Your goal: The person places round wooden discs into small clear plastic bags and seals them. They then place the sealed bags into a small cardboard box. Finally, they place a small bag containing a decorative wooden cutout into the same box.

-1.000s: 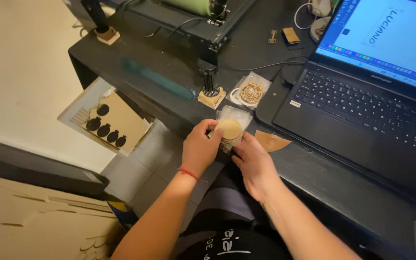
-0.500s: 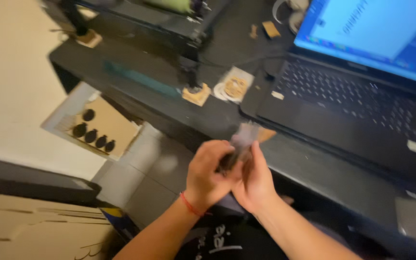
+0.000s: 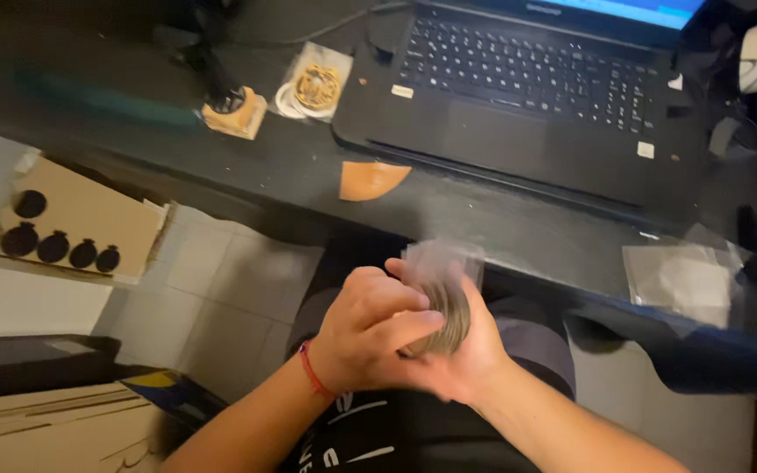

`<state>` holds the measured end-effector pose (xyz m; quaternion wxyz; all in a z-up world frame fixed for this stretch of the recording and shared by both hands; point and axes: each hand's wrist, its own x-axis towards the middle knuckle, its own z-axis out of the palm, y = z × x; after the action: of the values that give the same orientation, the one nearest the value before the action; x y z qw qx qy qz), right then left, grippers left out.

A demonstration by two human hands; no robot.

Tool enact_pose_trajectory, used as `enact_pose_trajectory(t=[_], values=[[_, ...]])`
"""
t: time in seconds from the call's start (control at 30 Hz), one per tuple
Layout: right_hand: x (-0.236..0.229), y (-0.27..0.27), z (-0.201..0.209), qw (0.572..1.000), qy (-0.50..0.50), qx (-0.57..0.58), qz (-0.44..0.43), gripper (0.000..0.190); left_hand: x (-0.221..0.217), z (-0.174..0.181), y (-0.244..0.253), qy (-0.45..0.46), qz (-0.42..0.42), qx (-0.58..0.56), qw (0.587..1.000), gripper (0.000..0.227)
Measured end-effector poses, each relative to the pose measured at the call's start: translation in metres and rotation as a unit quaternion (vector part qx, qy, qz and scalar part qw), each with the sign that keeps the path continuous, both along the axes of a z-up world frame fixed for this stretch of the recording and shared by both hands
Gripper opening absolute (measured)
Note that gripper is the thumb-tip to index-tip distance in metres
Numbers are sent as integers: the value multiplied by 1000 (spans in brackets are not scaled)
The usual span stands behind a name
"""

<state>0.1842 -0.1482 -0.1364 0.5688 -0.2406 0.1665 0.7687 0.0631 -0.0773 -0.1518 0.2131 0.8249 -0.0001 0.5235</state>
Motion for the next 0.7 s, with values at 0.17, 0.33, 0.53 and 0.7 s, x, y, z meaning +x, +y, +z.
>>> enact_pose_trajectory(t=[0.17,0.33,0.53,0.7], values=[[8,-22,-10,965,-256,3,-60,49,-6,-6,-28,57,-10,-213,975,81],[5,-24,4,946,-295,-123,-53,53,9,33,-43,204,27,-509,836,83],[5,-25,0,915,-353,-44,-189,39,23,32,-37,264,51,-523,809,81],[42,-21,-5,653,-747,2,-127,59,52,7,-14,134,-44,-441,886,87]])
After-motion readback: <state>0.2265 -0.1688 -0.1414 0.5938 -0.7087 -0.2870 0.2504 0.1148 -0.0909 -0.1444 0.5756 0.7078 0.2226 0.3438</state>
